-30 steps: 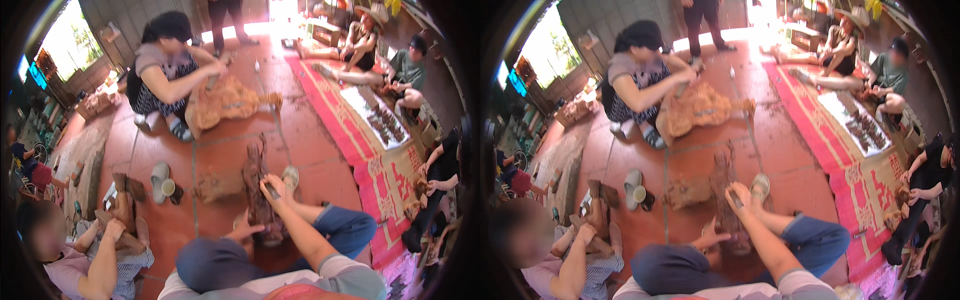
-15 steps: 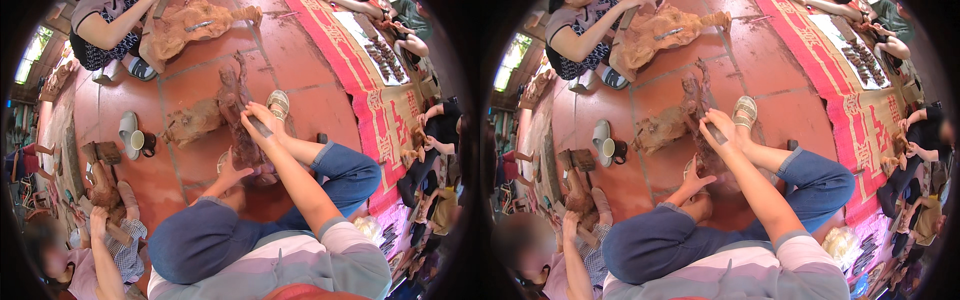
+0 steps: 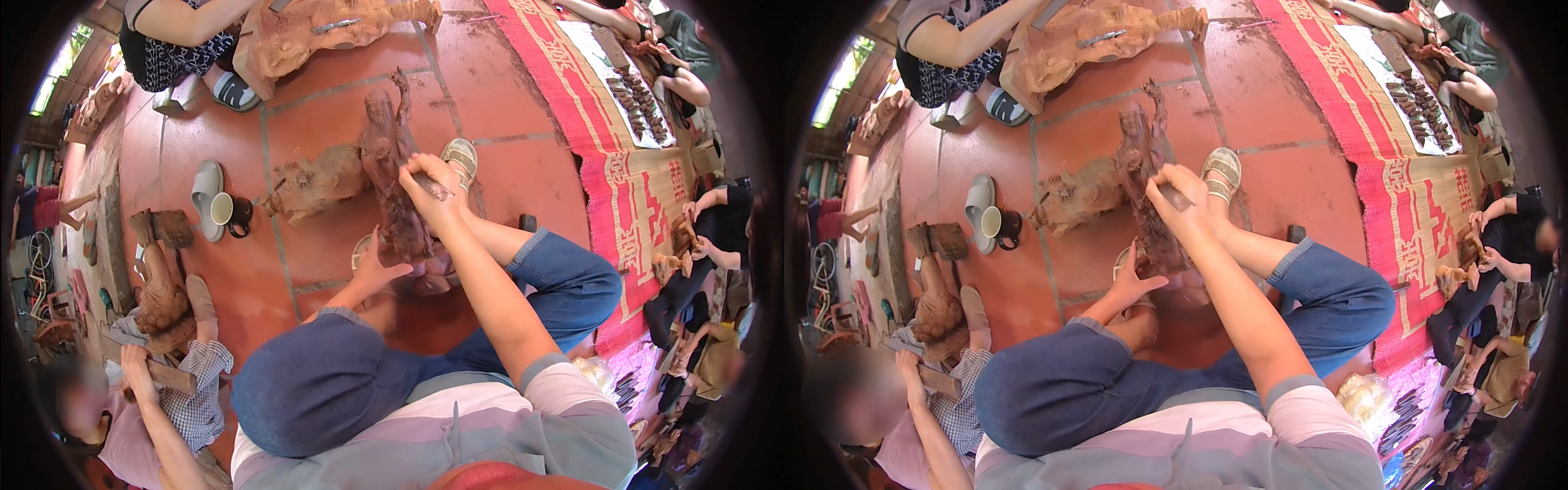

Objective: The person is carving a piece of wood using a chisel and mallet. They are seated on the floor, holding the wood between their legs and striking the chisel with the mallet to shape the wood.

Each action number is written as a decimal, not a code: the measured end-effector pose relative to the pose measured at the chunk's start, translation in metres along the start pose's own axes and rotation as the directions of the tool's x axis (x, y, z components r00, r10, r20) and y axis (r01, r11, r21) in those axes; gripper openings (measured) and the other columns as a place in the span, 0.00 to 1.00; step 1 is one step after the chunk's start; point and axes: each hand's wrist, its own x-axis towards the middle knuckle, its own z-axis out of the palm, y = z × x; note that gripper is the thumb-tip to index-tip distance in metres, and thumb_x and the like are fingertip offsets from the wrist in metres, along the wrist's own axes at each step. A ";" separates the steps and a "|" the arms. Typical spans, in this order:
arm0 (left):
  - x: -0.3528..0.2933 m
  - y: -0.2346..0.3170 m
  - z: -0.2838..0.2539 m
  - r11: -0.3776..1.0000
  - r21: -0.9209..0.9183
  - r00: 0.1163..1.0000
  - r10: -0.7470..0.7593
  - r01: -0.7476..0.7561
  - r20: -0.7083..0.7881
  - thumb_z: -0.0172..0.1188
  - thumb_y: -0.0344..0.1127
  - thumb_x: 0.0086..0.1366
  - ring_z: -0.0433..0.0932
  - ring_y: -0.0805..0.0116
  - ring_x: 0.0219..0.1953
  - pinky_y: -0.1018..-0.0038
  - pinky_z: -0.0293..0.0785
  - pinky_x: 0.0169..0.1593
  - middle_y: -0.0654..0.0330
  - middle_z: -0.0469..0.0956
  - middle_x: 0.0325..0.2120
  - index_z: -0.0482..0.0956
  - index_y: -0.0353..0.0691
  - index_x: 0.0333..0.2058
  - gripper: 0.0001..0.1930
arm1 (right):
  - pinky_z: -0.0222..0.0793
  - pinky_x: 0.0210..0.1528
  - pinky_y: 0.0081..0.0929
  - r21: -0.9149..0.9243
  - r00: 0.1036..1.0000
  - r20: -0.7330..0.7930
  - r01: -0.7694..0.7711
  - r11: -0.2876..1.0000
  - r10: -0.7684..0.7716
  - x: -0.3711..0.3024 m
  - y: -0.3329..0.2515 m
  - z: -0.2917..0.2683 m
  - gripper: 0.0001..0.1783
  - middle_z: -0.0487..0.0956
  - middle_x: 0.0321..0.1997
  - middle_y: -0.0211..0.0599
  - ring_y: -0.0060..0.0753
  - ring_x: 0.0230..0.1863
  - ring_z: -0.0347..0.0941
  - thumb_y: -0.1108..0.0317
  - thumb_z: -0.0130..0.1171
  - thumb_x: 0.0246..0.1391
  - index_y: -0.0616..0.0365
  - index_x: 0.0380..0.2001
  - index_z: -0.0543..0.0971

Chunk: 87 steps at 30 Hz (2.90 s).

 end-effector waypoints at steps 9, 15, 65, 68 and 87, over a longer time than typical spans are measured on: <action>0.002 -0.004 0.004 0.999 -0.044 1.000 0.024 -0.023 0.004 0.76 0.57 0.42 0.65 0.45 0.60 0.59 0.58 0.63 0.40 0.68 0.56 0.36 0.35 0.69 0.67 | 0.72 0.44 0.27 -0.056 1.000 -0.007 -0.030 0.998 0.030 -0.001 -0.004 0.001 0.06 0.78 0.26 0.39 0.35 0.35 0.78 0.75 0.65 0.46 0.63 0.23 0.76; 0.004 -0.004 0.000 0.998 -0.057 1.000 -0.002 0.003 0.023 0.76 0.54 0.43 0.64 0.48 0.61 0.60 0.60 0.63 0.43 0.65 0.59 0.37 0.35 0.68 0.66 | 0.73 0.43 0.24 -0.099 0.989 0.059 -0.127 0.987 0.133 -0.008 -0.004 0.000 0.05 0.78 0.25 0.37 0.29 0.31 0.76 0.75 0.64 0.47 0.61 0.24 0.77; -0.006 0.032 0.002 0.941 -0.310 0.989 0.148 -0.135 0.020 0.77 0.38 0.46 0.72 0.59 0.54 0.64 0.69 0.57 0.49 0.71 0.52 0.34 0.36 0.69 0.64 | 0.71 0.41 0.40 -0.267 0.842 0.476 0.414 0.870 -0.254 0.014 0.016 -0.020 0.06 0.77 0.33 0.44 0.50 0.40 0.74 0.71 0.60 0.46 0.57 0.29 0.75; 0.002 -0.011 0.005 0.967 -0.209 0.990 0.143 -0.142 -0.011 0.77 0.38 0.47 0.71 0.60 0.54 0.67 0.68 0.57 0.49 0.70 0.54 0.33 0.33 0.68 0.63 | 0.70 0.38 0.42 -0.289 0.930 0.280 0.320 0.902 -0.240 0.016 0.004 -0.004 0.02 0.77 0.32 0.47 0.53 0.37 0.74 0.72 0.56 0.50 0.58 0.27 0.74; 0.001 0.001 0.004 0.997 0.041 0.998 0.066 -0.067 0.007 0.75 0.54 0.45 0.69 0.51 0.57 0.63 0.64 0.60 0.41 0.69 0.55 0.37 0.30 0.68 0.65 | 0.71 0.36 0.39 -0.260 0.942 0.255 0.283 0.923 -0.217 0.024 -0.002 -0.012 0.06 0.77 0.31 0.45 0.50 0.36 0.75 0.76 0.60 0.48 0.59 0.29 0.72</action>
